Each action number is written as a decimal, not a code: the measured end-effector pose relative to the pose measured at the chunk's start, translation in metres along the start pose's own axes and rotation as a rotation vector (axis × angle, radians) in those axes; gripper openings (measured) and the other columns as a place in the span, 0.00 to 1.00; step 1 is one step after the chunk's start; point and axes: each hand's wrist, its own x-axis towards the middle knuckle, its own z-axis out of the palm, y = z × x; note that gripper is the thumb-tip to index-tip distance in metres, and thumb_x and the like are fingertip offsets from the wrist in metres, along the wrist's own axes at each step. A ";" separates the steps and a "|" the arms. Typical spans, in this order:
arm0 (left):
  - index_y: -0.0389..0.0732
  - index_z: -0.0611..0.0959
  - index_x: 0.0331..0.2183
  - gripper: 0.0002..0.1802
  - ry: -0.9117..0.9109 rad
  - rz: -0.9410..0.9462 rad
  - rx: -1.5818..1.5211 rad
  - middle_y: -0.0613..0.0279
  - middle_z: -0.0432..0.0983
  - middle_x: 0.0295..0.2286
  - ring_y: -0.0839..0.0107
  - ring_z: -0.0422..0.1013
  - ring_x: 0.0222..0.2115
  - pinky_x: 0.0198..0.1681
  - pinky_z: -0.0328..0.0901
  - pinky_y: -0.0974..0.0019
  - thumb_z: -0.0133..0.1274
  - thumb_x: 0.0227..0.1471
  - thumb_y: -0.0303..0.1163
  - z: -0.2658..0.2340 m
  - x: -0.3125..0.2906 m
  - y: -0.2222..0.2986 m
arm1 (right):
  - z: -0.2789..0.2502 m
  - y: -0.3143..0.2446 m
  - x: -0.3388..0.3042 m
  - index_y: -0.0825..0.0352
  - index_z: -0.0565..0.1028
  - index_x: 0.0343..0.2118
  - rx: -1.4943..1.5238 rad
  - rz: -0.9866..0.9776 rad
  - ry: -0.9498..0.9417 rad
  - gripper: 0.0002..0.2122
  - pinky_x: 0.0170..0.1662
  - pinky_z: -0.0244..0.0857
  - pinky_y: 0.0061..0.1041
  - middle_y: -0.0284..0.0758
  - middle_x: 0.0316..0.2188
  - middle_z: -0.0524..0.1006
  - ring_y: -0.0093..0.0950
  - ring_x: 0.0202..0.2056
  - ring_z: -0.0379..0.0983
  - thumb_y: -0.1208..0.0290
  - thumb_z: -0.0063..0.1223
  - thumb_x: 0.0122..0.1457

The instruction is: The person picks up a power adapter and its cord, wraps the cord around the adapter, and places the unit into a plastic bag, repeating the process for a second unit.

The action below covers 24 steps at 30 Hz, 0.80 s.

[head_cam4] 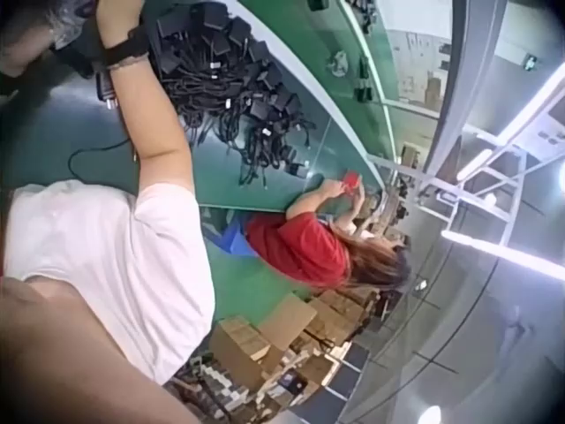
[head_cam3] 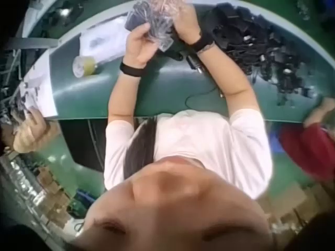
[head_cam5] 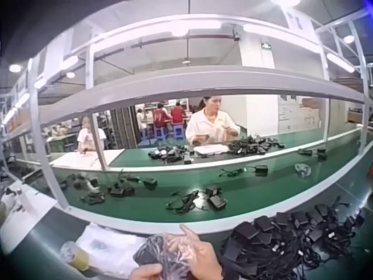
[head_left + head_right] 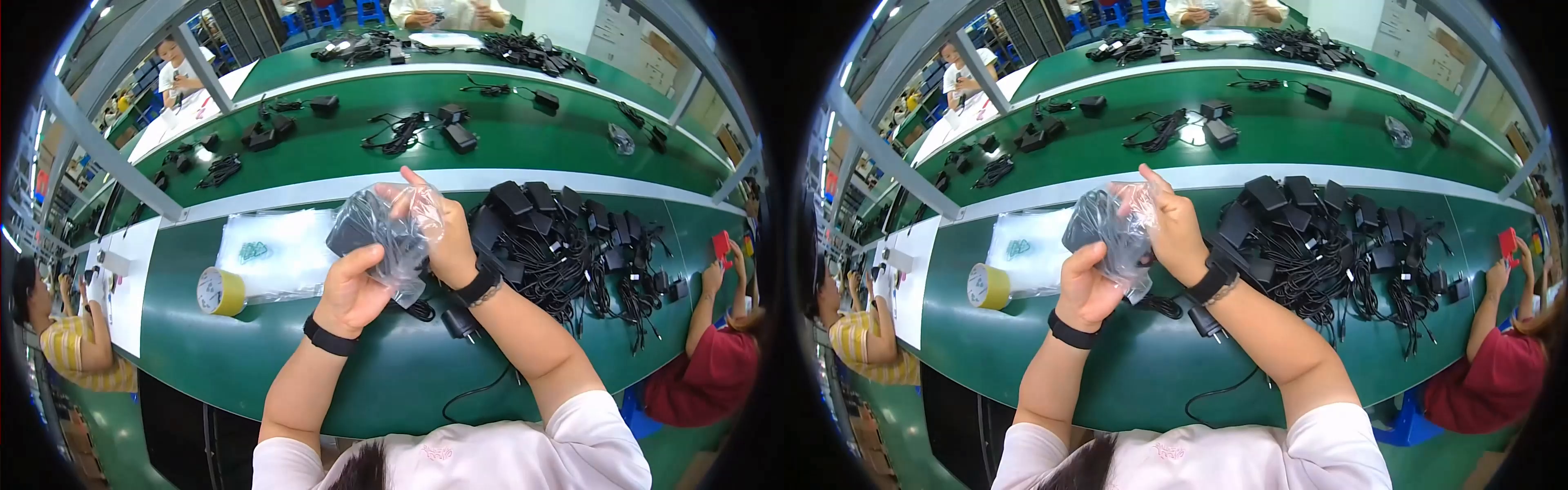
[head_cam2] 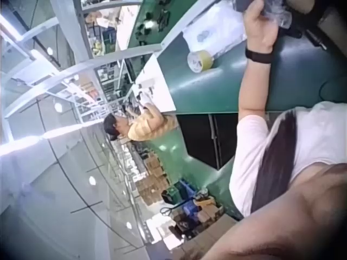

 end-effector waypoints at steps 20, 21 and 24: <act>0.34 0.74 0.39 0.17 0.163 0.272 -0.007 0.57 0.73 0.37 0.65 0.70 0.38 0.46 0.63 0.61 0.50 0.43 0.23 -0.017 -0.005 0.029 | 0.012 -0.057 0.004 0.70 0.75 0.36 -0.500 -0.304 -0.139 0.12 0.45 0.59 0.26 0.36 0.36 0.76 0.29 0.38 0.68 0.75 0.57 0.47; 0.34 0.74 0.38 0.15 0.224 0.298 0.057 0.58 0.73 0.36 0.66 0.70 0.38 0.46 0.63 0.61 0.50 0.43 0.24 -0.021 -0.007 0.031 | 0.024 -0.060 0.000 0.70 0.75 0.35 -0.482 -0.264 -0.150 0.12 0.44 0.59 0.26 0.36 0.36 0.76 0.29 0.37 0.68 0.76 0.58 0.46; 0.34 0.75 0.37 0.13 0.251 0.340 0.121 0.58 0.73 0.36 0.66 0.70 0.38 0.46 0.63 0.62 0.49 0.45 0.25 -0.011 -0.007 0.025 | 0.028 -0.043 -0.006 0.69 0.76 0.32 -0.410 -0.206 -0.022 0.10 0.43 0.60 0.25 0.34 0.33 0.76 0.27 0.36 0.68 0.79 0.58 0.44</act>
